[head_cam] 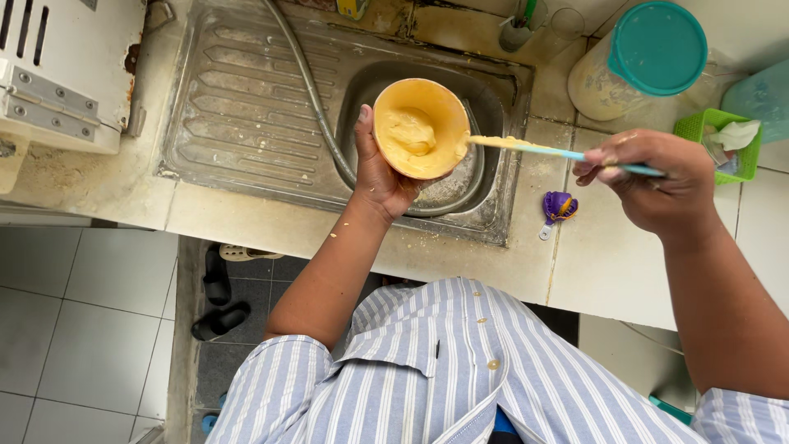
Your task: The person scoops a yellow powder into a small bowl, adds water from the tap, and stirs with a spoon to form a thick batter. They then transfer the batter into a purple piping bag.
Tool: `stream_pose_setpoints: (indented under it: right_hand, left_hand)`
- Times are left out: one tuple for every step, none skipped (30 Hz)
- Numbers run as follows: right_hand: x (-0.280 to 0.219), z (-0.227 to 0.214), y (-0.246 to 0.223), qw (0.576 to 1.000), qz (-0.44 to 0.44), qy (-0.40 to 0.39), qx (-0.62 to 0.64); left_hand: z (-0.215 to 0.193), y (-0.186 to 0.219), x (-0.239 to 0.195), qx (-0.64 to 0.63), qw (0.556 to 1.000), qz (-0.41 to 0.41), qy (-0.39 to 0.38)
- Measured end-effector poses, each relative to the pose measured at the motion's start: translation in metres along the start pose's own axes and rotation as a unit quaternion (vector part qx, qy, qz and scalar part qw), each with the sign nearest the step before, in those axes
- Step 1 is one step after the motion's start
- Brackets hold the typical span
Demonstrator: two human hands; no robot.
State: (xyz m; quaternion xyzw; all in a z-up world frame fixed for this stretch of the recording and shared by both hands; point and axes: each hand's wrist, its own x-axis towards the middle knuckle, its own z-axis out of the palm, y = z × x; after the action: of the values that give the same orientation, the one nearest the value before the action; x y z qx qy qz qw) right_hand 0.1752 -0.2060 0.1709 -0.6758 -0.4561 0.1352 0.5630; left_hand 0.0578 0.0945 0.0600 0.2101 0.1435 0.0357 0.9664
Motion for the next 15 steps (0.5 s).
stream_pose_setpoints:
  right_hand:
    - [0.000,0.004,0.002,0.994,0.044,0.037,0.088]
    - [0.003,0.009,0.007,0.984,0.080,0.056,0.147]
    - [0.008,0.017,0.013,0.968,0.120,0.077,0.204]
    - [0.014,0.024,0.020,0.947,0.160,0.099,0.261]
    - [0.018,0.031,0.027,0.940,0.197,0.109,0.256]
    - [0.022,0.038,0.033,0.932,0.234,0.119,0.251]
    - [0.025,0.040,0.036,0.923,0.267,0.127,0.246]
    - [0.026,0.038,0.036,0.925,0.269,0.133,0.234]
    - [0.027,0.035,0.036,0.927,0.270,0.136,0.224]
    - [0.026,0.029,0.034,0.928,0.271,0.139,0.213]
    - [0.022,0.020,0.030,0.929,0.267,0.148,0.208]
    - [0.018,0.010,0.024,0.930,0.263,0.156,0.203]
    - [0.013,0.002,0.019,0.930,0.261,0.165,0.197]
    - [0.011,-0.003,0.015,0.942,0.236,0.149,0.187]
    - [0.010,-0.008,0.009,0.952,0.211,0.134,0.176]
  left_hand:
    - [0.000,-0.003,-0.002,-0.002,1.000,0.003,-0.014]
    - [0.000,-0.006,-0.004,-0.004,1.000,0.006,-0.028]
    - [-0.001,-0.011,-0.007,-0.005,0.999,0.002,-0.047]
    - [-0.001,-0.016,-0.009,-0.007,0.998,-0.002,-0.066]
    - [-0.002,-0.021,-0.012,-0.007,0.996,-0.006,-0.085]
    - [-0.003,-0.027,-0.016,0.002,0.996,-0.007,-0.085]
    - [-0.004,-0.029,-0.018,0.013,0.996,-0.005,-0.087]
    - [-0.004,-0.030,-0.020,0.025,0.996,-0.003,-0.088]
    - [-0.005,-0.030,-0.022,0.024,0.997,0.001,-0.077]
    - [-0.006,-0.030,-0.023,0.022,0.998,0.005,-0.065]
    - [-0.007,-0.030,-0.026,0.021,0.998,0.008,-0.052]
    - [-0.008,-0.029,-0.027,0.025,0.999,0.009,-0.042]
    - [-0.009,-0.028,-0.028,0.030,0.999,0.008,-0.033]
    - [-0.009,-0.028,-0.029,0.034,0.999,0.007,-0.023]
    - [-0.009,-0.027,-0.028,0.043,0.999,0.000,-0.019]
